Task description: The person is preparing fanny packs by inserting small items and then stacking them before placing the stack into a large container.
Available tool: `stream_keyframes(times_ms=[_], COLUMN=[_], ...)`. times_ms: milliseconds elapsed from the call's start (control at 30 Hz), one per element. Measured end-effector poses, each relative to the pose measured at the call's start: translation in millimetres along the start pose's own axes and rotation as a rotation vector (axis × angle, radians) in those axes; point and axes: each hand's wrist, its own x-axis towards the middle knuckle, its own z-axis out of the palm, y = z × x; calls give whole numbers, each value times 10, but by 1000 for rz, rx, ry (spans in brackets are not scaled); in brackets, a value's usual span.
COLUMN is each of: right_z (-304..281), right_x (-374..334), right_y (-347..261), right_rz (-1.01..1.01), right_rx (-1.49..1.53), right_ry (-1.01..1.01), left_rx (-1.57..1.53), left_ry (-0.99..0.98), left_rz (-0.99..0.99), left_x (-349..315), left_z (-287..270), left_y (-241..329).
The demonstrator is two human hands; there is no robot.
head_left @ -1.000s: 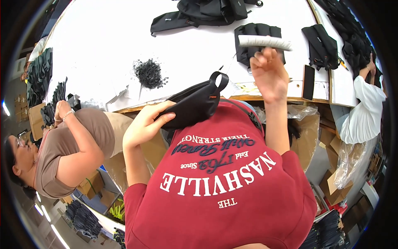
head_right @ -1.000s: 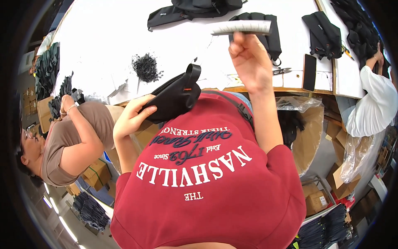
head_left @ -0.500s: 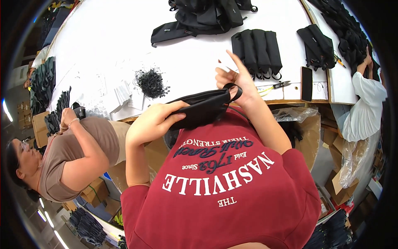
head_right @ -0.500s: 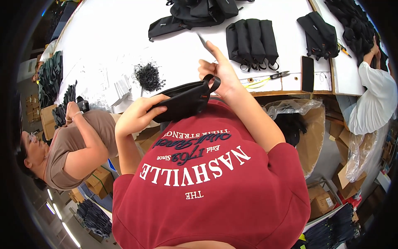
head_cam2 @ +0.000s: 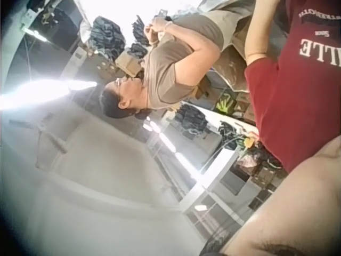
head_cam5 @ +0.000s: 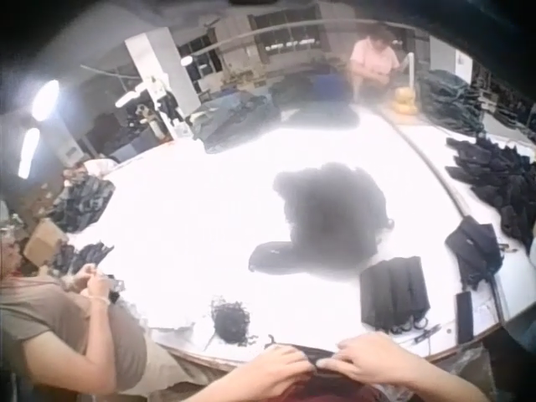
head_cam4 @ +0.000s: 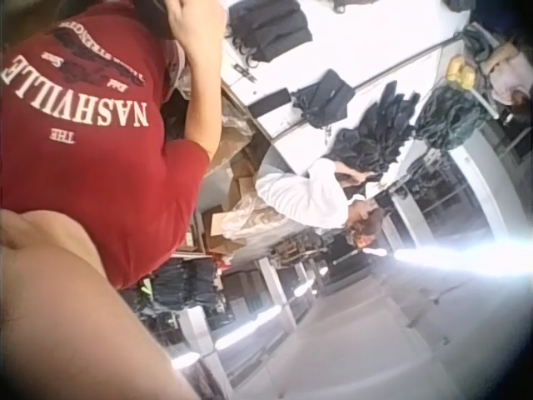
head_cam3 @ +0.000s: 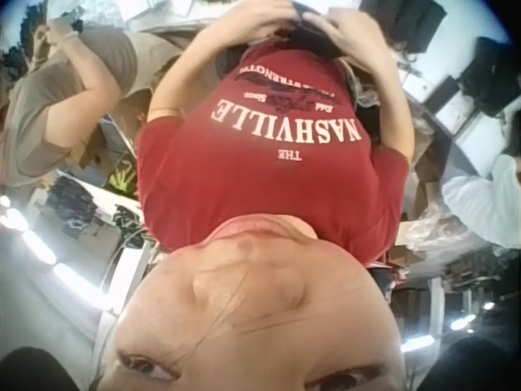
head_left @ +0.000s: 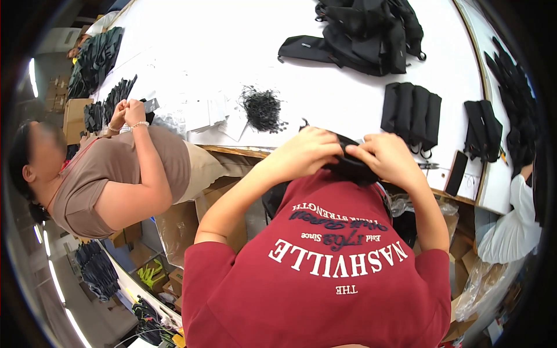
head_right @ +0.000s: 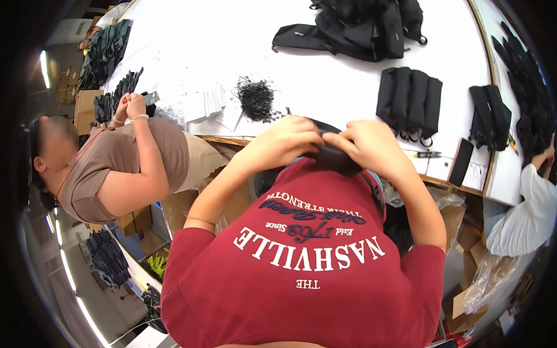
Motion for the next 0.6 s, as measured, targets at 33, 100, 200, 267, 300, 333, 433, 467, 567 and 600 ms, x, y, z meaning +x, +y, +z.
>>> stream_keyframes(times_ms=[33,100,200,267,300,333,433,467,567,600], right_z=[67,5,153,204,190,199,194,185,160,149], right_x=[-7,-25,-5,7,24,27,15,10,2,-5], right_y=[23,-7,138,152,116,123,110,108,107,106], right_rz=[-72,-43,-28,-15,1,42,26,25,7,-3], right_rx=[187,337,215,263,261,263,258,261,186,144], right_ry=[77,26,-3,33,45,70,143,177,277,309], left_rx=[-65,-132,-661,-805,-505,-255,281,484,450,429], left_ry=[-71,-138,-123,354,613,778,755,658,569,559], left_rz=[-97,-194,-242,-542,-599,-810,-826,-744,-742,-760], left_x=[-23,-21,86,185,132,139,60,106,140,153], left_z=[-31,-92,-169,-177,-144,-160,-5,7,17,7], left_y=[-24,-147,-701,-1446,-2029,-2332,-2903,-2976,-2986,-2968])
